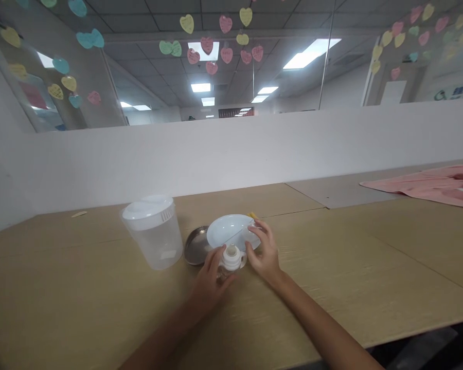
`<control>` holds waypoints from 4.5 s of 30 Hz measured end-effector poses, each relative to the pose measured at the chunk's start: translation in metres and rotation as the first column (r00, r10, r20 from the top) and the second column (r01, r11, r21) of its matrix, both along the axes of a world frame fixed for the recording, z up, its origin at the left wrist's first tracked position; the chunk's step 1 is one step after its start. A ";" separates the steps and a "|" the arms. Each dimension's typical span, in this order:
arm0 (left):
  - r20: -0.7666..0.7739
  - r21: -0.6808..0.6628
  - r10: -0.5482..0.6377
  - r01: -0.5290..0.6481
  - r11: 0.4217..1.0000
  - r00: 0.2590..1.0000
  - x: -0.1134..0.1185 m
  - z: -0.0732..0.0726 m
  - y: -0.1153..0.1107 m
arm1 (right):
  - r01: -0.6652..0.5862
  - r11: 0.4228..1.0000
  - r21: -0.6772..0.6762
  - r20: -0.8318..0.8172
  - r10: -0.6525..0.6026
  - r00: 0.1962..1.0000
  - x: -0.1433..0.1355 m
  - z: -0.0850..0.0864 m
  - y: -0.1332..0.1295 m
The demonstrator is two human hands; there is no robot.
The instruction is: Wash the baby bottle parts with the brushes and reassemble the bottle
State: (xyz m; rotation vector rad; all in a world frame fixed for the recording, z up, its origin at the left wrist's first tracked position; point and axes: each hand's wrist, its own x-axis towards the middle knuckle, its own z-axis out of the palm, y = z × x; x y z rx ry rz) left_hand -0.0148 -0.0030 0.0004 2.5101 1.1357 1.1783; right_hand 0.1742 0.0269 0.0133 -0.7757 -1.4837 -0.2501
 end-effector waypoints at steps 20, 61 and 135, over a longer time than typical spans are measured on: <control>0.064 -0.031 -0.006 0.008 0.999 0.998 0.000 0.003 -0.001 | 0.007 0.890 -0.456 0.289 0.141 0.947 0.006 -0.016 0.017; 0.176 -0.321 0.028 0.030 0.946 0.984 0.007 0.000 -0.004 | -0.157 0.958 -0.240 0.197 0.207 0.958 -0.007 -0.012 -0.002; 0.185 -0.387 0.085 -0.007 0.922 0.979 0.006 0.007 -0.005 | -0.840 0.537 -0.079 -0.930 0.263 0.256 0.040 -0.017 0.052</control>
